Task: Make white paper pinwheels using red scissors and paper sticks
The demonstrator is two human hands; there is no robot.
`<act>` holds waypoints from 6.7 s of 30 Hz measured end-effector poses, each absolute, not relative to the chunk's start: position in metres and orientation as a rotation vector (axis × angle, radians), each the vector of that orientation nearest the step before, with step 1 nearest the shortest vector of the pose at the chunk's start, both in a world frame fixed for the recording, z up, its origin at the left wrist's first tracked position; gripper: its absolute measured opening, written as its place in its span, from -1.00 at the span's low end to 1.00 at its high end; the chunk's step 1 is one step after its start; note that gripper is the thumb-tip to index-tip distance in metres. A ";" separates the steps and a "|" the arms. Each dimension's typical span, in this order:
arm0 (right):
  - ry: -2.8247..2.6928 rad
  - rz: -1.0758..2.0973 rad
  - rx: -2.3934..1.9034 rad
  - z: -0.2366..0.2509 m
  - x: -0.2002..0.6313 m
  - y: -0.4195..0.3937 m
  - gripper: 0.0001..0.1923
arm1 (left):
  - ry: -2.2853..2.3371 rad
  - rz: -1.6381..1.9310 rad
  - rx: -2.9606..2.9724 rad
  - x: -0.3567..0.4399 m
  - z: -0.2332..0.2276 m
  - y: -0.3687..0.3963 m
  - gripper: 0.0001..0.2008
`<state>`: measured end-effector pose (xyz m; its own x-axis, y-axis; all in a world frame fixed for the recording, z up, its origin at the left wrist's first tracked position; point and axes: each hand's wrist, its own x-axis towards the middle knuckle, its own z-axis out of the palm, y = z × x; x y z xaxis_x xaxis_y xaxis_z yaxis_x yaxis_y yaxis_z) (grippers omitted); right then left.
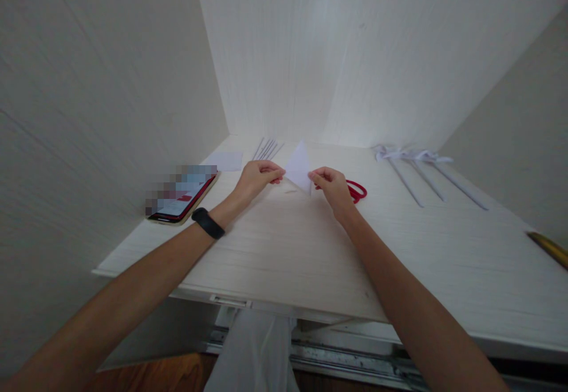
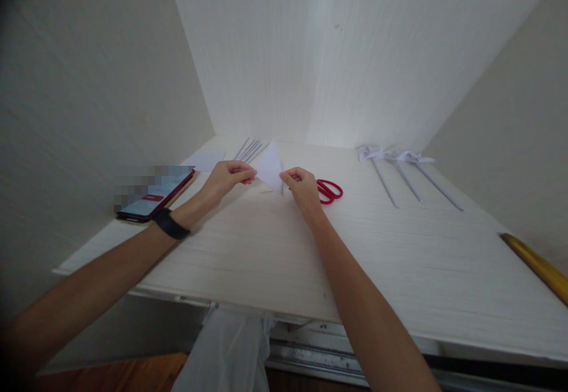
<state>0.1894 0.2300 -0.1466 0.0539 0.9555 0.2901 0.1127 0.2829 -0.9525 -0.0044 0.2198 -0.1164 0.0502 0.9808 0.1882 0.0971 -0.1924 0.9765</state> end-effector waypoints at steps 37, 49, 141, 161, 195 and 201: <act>-1.354 0.906 -1.133 -0.142 0.191 0.226 -0.80 | 1.192 1.313 1.457 -0.007 -0.109 0.217 -0.88; -1.350 0.968 -1.139 -0.142 0.190 0.226 -0.75 | 1.180 1.345 1.426 -0.009 -0.109 0.220 -0.89; -1.501 0.849 -1.167 -0.148 0.193 0.228 -0.75 | 1.186 1.384 1.398 -0.011 -0.104 0.219 -0.89; -1.505 0.873 -1.165 -0.146 0.191 0.227 -0.77 | 1.211 1.404 1.479 -0.013 -0.101 0.216 -0.84; -1.531 0.882 -1.194 -0.146 0.192 0.229 -0.76 | 1.150 1.436 1.445 -0.017 -0.104 0.222 -0.82; -1.573 0.870 -1.176 -0.146 0.193 0.229 -0.76 | 1.163 1.435 1.434 -0.016 -0.104 0.222 -0.83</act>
<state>0.1930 0.2294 -0.1465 -0.0823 0.9591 0.2709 0.2801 0.2831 -0.9173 -0.0158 0.2219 -0.1038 -0.0574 0.9583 0.2800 0.0757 -0.2755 0.9583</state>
